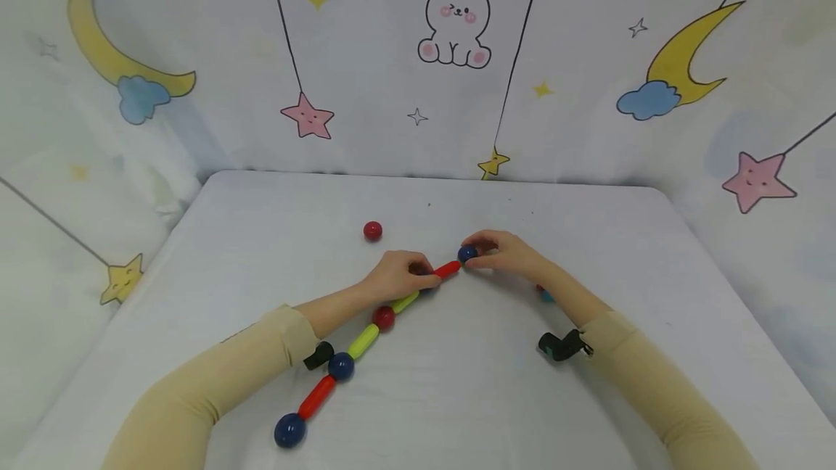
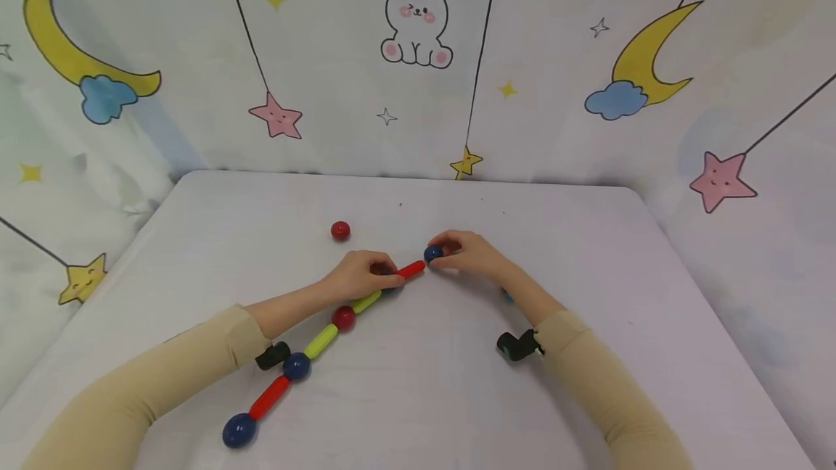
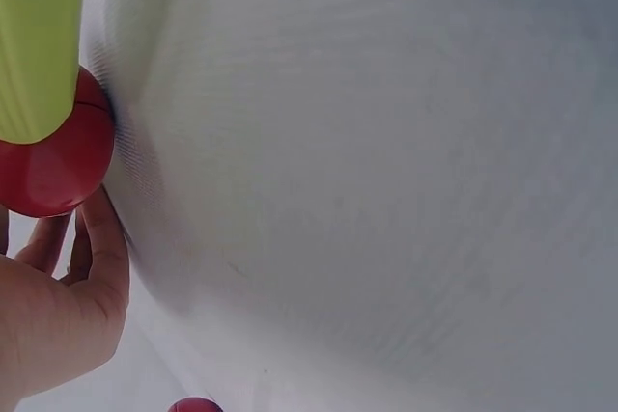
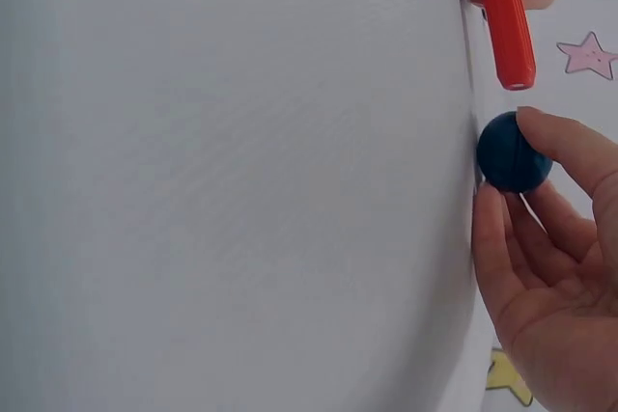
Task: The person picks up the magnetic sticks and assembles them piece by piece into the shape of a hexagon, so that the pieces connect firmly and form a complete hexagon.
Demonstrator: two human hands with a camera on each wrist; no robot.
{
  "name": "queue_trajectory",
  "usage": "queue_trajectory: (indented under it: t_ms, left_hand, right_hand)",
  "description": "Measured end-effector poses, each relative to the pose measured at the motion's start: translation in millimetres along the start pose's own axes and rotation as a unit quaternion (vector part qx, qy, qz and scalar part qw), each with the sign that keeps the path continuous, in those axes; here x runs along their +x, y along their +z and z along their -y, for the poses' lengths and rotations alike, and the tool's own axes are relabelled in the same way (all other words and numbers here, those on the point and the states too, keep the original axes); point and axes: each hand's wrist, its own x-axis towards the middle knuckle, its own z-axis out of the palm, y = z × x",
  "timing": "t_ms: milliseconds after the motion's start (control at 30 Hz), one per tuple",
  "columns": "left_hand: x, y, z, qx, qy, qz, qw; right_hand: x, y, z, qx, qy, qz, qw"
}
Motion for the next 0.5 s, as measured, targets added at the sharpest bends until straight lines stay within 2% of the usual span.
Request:
queue_trajectory:
  t_ms: [167,367,500]
  left_hand:
    - [3.4,-2.5,-0.4,-0.001,0.001,-0.003,1.0]
    - [12.2,-3.9,0.7,0.003,0.003,-0.001,1.0]
    - [17.5,-4.9,2.5,0.005,0.01,0.003,0.9999]
  right_hand:
    - [-9,-1,-3,0.004,-0.006,0.004,1.0]
    - [-10,1,-3,0.014,-0.016,-0.004,1.0]
    - [-9,1,-4,0.02,-0.007,-0.014,1.0]
